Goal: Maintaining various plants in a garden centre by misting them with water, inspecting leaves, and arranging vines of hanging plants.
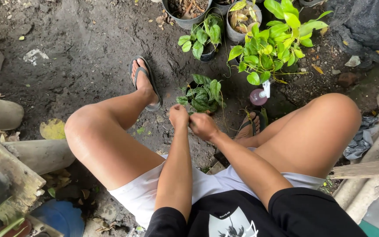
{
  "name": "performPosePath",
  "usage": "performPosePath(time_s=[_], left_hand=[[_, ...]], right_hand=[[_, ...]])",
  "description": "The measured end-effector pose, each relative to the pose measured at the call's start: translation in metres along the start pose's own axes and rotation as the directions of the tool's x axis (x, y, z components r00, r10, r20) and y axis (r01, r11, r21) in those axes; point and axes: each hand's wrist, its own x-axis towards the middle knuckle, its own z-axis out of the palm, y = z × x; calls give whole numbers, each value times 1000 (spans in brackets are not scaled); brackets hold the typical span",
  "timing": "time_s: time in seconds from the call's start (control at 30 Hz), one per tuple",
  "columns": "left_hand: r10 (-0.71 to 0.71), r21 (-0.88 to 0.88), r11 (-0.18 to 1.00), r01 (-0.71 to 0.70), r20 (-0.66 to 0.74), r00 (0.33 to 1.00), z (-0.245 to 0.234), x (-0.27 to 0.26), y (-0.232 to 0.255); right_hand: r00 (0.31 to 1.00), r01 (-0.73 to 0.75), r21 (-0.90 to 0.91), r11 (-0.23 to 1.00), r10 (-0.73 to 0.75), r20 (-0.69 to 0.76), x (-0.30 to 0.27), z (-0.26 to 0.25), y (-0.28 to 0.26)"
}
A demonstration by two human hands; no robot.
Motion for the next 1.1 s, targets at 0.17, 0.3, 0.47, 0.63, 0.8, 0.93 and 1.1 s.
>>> performPosePath(time_s=[0.17, 0.3, 0.47, 0.63, 0.8, 0.93, 1.1], left_hand=[[112, 0, 993, -115, -239, 965, 15, 10, 1], [126, 111, 986, -123, -20, 992, 31, -1, 2], [124, 37, 992, -125, 5, 992, 52, 2, -7], [85, -16, 996, -89, -156, 984, 73, 27, -19], [45, -70, 996, -57, -165, 985, 75, 32, -37], [-255, -575, 774, 266, 101, 962, 87, 45, -60], [-242, -614, 689, 385, 305, 921, 75, 30, -56]], right_hand=[[928, -169, 62, 984, 180, -325, 10, -20, 24], [878, -462, 69, 884, 467, -105, 27, 17, 74], [793, -555, 302, 775, 603, -88, 31, 6, 56], [762, -441, 259, 859, 511, -398, 34, -29, 27], [802, -536, 247, 807, 578, -148, 40, -56, 18], [712, -691, 184, 699, 702, 5, 47, -18, 53], [746, -604, 407, 685, 666, -13, 45, -26, 54]])
